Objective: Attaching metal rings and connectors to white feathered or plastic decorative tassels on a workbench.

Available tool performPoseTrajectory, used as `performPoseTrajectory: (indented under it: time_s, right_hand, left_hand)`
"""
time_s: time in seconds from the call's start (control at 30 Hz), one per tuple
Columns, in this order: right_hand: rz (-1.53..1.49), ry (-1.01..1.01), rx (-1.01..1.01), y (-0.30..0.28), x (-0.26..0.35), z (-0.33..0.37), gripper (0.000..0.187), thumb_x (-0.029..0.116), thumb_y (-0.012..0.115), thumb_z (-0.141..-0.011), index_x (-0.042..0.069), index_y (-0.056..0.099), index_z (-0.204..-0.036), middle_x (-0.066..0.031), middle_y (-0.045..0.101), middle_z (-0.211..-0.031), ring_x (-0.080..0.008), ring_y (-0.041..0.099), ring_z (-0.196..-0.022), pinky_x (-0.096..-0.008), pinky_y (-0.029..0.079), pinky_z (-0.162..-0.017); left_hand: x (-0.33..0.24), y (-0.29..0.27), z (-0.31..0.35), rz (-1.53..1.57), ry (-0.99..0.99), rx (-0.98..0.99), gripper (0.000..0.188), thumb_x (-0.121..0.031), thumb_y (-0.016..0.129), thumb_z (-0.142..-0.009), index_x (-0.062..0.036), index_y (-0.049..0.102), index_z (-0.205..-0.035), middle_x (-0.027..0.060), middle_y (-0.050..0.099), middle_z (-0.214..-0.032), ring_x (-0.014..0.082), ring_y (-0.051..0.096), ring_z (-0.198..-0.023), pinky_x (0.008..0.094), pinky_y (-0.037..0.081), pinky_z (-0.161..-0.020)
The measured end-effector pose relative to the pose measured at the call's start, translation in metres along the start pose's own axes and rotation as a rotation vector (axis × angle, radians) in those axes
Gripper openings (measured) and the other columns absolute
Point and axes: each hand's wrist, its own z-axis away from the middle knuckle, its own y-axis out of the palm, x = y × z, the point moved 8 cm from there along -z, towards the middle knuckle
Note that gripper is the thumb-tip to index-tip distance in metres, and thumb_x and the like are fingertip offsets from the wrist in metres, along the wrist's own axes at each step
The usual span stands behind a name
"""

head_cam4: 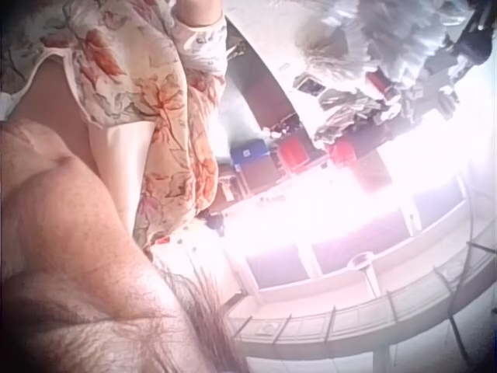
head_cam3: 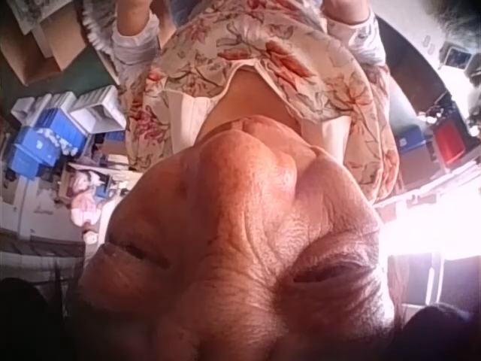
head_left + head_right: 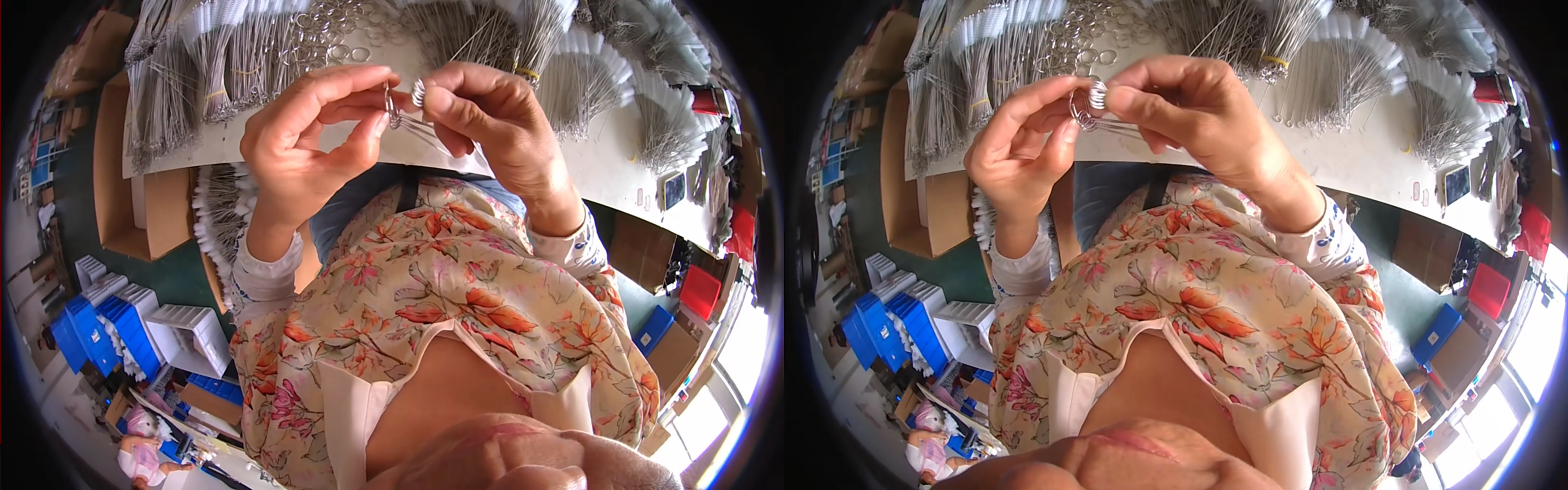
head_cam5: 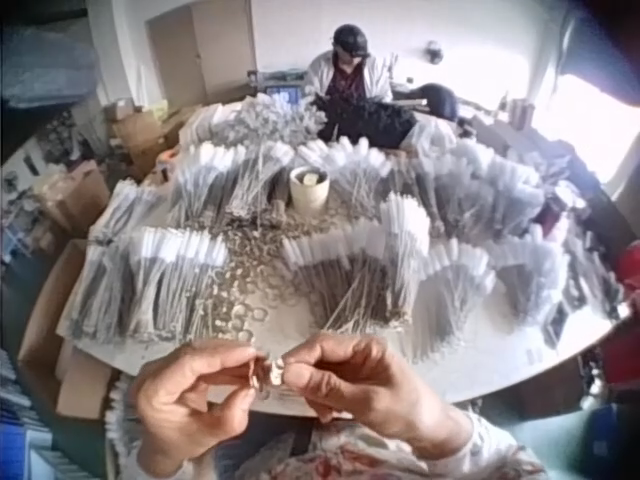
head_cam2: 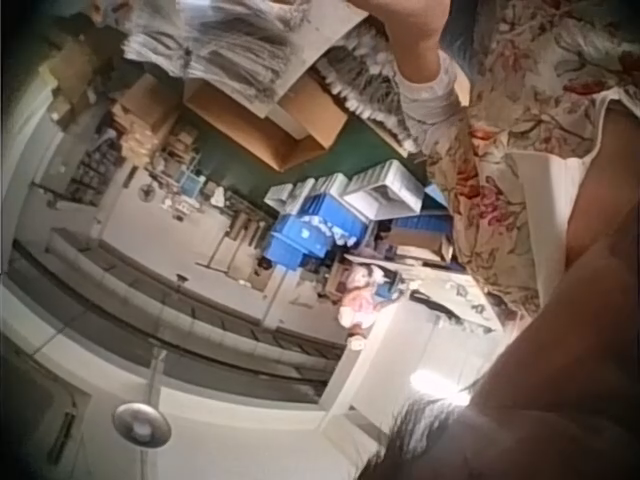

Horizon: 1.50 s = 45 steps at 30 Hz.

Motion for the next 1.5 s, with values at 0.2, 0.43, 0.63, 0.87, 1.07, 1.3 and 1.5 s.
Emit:
performPoseTrajectory:
  time_s: [0.2,0.43,0.63,0.87,1.07,1.3,1.5]
  right_hand:
    - [0.056,-0.170,-0.067,0.007,0.027,-0.007,0.016,0.016,0.062,-0.085,0.001,0.064,-0.090,0.0001,0.059,-0.072,-0.0043,0.051,-0.058,-0.0181,0.040,-0.051]
    - [0.065,-0.115,-0.008,0.010,0.022,-0.011,0.013,0.012,0.065,-0.082,0.000,0.063,-0.088,-0.0003,0.061,-0.074,-0.0042,0.053,-0.060,-0.0189,0.043,-0.053]
    - [0.125,-0.121,-0.001,0.012,0.019,-0.010,0.012,0.010,0.065,-0.082,0.000,0.062,-0.088,-0.0016,0.062,-0.076,-0.0042,0.053,-0.060,-0.0188,0.043,-0.052]
    - [0.076,-0.101,-0.015,0.011,0.010,-0.016,0.014,0.012,0.064,-0.082,-0.001,0.062,-0.087,-0.0009,0.060,-0.072,-0.0045,0.051,-0.058,-0.0189,0.042,-0.052]
    - [0.108,-0.079,-0.028,0.007,0.005,-0.020,0.015,0.012,0.064,-0.082,-0.001,0.062,-0.088,-0.0014,0.059,-0.071,-0.0052,0.051,-0.057,-0.0188,0.042,-0.052]
    - [0.081,-0.122,0.029,0.018,0.005,-0.024,0.013,0.011,0.064,-0.083,-0.001,0.062,-0.088,-0.0011,0.059,-0.072,-0.0054,0.051,-0.058,-0.0184,0.042,-0.053]
    - [0.046,-0.105,0.098,0.029,-0.002,-0.029,0.012,0.009,0.063,-0.083,-0.001,0.062,-0.089,-0.0017,0.059,-0.073,-0.0059,0.052,-0.058,-0.0186,0.043,-0.053]
  left_hand:
    - [-0.029,0.002,-0.010,-0.329,0.274,-0.044,0.031,0.011,0.064,-0.069,0.0047,0.062,-0.099,0.0124,0.065,-0.092,0.0184,0.066,-0.077,0.0230,0.054,-0.067]
    - [-0.026,-0.002,-0.017,-0.384,0.217,0.041,0.032,0.011,0.062,-0.070,0.0026,0.063,-0.101,0.0114,0.065,-0.091,0.0153,0.066,-0.076,0.0222,0.053,-0.067]
    - [-0.022,-0.008,-0.026,-0.307,0.121,0.139,0.024,0.005,0.062,-0.076,-0.0017,0.064,-0.099,0.0078,0.064,-0.086,0.0117,0.062,-0.076,0.0215,0.050,-0.065]
    - [0.023,-0.016,-0.014,-0.030,-0.245,0.145,0.009,-0.009,0.059,-0.085,-0.0036,0.060,-0.092,0.0007,0.057,-0.075,0.0073,0.051,-0.065,0.0208,0.042,-0.057]
    - [0.023,-0.009,-0.006,0.109,-0.424,0.163,0.013,-0.013,0.054,-0.089,-0.0016,0.057,-0.094,-0.0002,0.055,-0.072,0.0048,0.044,-0.055,0.0199,0.039,-0.051]
    - [0.029,-0.019,0.008,0.437,-0.572,0.086,0.015,-0.013,0.053,-0.089,-0.0006,0.056,-0.097,0.0031,0.056,-0.073,0.0046,0.044,-0.052,0.0197,0.039,-0.048]
    - [-0.008,-0.027,0.002,-0.408,-0.223,0.134,0.015,-0.010,0.051,-0.090,0.0018,0.059,-0.094,0.0066,0.061,-0.088,0.0094,0.056,-0.077,0.0209,0.045,-0.073]
